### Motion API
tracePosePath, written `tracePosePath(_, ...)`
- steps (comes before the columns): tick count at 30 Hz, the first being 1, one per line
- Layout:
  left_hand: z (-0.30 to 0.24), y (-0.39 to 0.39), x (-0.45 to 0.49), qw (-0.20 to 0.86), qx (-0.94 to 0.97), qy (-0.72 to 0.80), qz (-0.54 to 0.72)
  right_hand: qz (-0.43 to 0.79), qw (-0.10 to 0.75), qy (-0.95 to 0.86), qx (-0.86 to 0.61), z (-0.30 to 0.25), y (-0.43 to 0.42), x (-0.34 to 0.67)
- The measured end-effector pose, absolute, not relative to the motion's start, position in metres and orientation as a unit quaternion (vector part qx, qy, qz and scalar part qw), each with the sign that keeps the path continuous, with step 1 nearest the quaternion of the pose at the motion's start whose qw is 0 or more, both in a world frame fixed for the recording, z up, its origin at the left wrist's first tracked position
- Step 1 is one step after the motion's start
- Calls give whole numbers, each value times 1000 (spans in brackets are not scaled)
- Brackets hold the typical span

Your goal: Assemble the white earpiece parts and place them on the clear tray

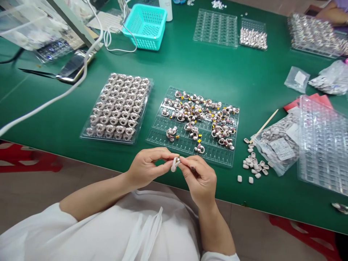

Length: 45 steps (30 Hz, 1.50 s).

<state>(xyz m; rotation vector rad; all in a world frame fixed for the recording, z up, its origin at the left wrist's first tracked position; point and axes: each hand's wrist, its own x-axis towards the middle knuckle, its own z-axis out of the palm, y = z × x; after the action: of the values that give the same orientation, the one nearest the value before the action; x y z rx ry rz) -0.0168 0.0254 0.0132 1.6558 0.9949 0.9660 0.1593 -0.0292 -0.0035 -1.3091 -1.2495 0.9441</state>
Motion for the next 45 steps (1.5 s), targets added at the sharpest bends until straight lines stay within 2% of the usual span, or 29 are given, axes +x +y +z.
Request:
tracePosePath(6, 13, 26, -18, 475, 688, 396, 379, 425, 508, -510, -550, -2, -29, 161)
tracePosePath(14, 8, 27, -26, 463, 733, 358, 347, 499, 422, -509, -561, 0, -24, 171)
tracePosePath(20, 8, 27, -28, 453, 753, 335, 340, 501, 431, -516, -545, -3, -26, 170)
tracePosePath(27, 12, 27, -27, 511, 732, 283, 350, 491, 432, -516, -553, -4, -29, 171)
tracePosePath(39, 13, 20, -20, 510, 701, 320, 383, 475, 417, -540, -556, 1, -31, 171)
tracePosePath(45, 13, 15, -21, 496, 703, 323, 394, 420, 420, -586, -551, 3, -34, 165)
